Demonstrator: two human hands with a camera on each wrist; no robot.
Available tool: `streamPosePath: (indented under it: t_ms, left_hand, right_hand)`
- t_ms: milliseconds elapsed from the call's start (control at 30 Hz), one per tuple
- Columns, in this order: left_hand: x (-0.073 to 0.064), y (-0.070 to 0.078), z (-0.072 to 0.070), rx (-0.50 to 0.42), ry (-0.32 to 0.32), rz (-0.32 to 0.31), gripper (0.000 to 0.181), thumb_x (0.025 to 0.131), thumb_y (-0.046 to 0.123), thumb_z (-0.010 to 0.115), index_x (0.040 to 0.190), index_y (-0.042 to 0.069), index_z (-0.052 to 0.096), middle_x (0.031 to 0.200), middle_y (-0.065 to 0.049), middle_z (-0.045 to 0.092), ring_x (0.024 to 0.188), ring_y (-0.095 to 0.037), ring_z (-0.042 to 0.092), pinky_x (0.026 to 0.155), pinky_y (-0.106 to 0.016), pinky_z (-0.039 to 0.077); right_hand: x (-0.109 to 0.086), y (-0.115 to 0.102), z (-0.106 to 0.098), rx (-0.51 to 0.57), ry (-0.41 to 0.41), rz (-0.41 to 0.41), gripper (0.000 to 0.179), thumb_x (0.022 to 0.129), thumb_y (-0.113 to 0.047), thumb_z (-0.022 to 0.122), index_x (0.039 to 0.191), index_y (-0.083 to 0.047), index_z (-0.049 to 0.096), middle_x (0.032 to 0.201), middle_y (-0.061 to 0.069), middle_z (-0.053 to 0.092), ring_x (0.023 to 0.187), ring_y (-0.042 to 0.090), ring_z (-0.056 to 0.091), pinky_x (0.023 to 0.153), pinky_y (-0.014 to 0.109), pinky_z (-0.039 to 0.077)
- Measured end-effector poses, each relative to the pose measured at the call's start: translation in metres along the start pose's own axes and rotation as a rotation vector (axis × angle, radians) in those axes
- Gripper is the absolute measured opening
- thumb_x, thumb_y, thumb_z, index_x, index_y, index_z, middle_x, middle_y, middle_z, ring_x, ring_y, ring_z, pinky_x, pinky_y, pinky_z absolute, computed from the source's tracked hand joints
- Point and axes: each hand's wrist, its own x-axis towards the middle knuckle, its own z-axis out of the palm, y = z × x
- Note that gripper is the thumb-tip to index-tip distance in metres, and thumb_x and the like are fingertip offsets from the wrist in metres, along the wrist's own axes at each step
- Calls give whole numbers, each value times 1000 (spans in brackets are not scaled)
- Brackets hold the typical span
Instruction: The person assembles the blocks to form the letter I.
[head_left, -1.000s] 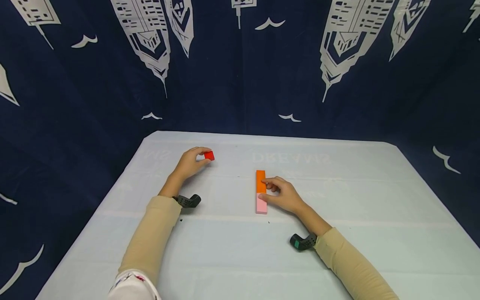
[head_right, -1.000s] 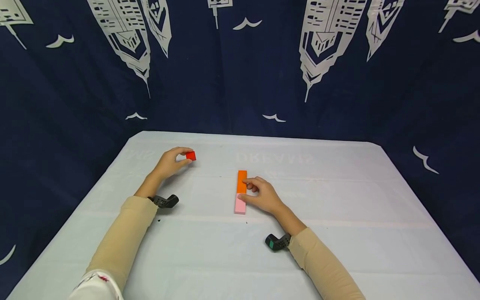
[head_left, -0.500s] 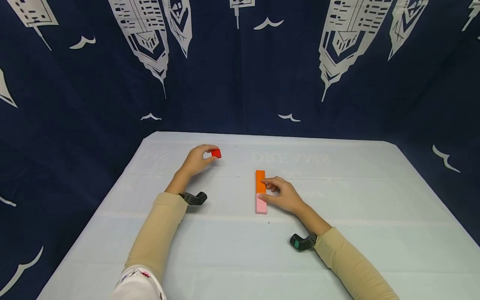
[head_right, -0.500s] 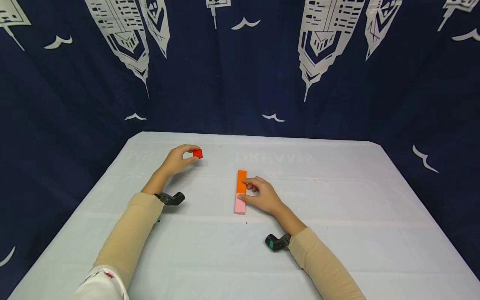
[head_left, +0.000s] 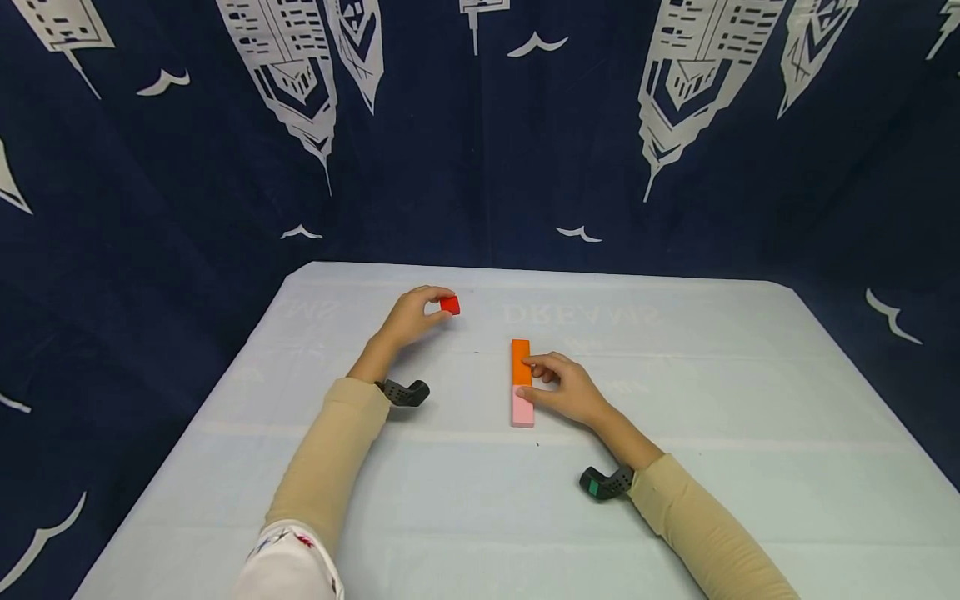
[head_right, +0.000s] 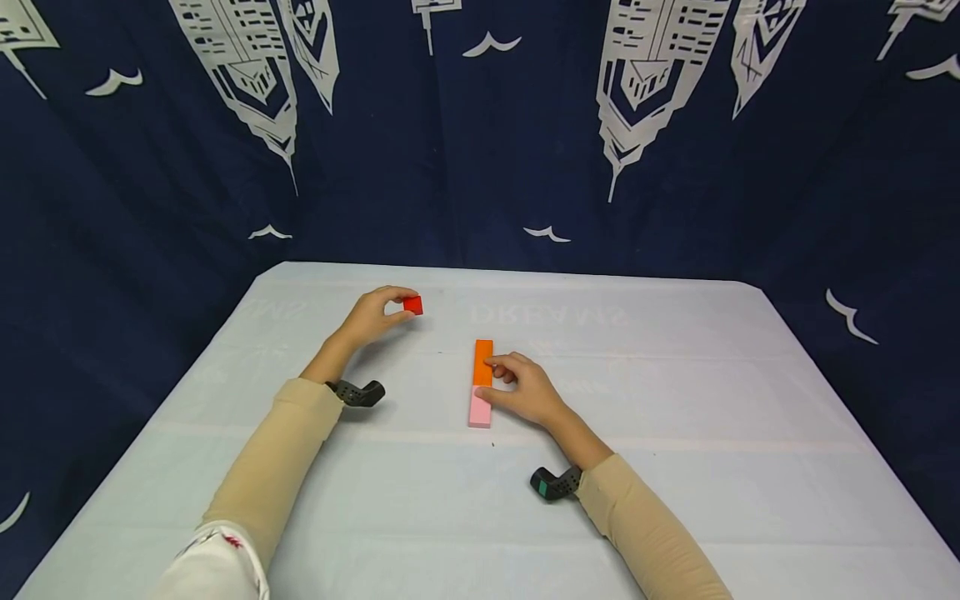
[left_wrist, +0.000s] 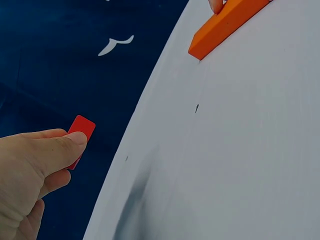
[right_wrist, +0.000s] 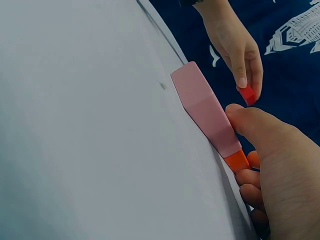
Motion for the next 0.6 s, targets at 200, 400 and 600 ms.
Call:
streamPosePath:
  t_ms: [200, 400, 600]
  left_hand:
    - [7, 7, 6, 1, -17, 20, 39, 92, 15, 69, 129, 8, 63, 129, -9, 61, 113, -26, 54, 99, -40, 42]
    - [11, 14, 10, 3, -25, 40, 38, 92, 14, 70, 129, 8, 63, 129, -8, 62, 113, -25, 54, 99, -38, 42]
    - [13, 20, 16, 13, -50, 37, 38, 92, 15, 70, 129, 9, 63, 128, -8, 62, 113, -25, 55, 100, -38, 43]
  right_hand:
    - [0, -1, 0, 2, -1, 9, 50, 79, -23, 83, 122, -2, 66, 97, 3, 61, 87, 19, 53, 79, 33, 46]
    - [1, -1, 0, 0, 0, 22, 50, 79, -23, 83, 122, -2, 66, 97, 3, 61, 87, 19, 53, 79, 34, 47]
    - [1, -1, 1, 2, 1, 22, 50, 79, -23, 83, 121, -3, 66, 97, 3, 61, 87, 19, 53, 79, 33, 47]
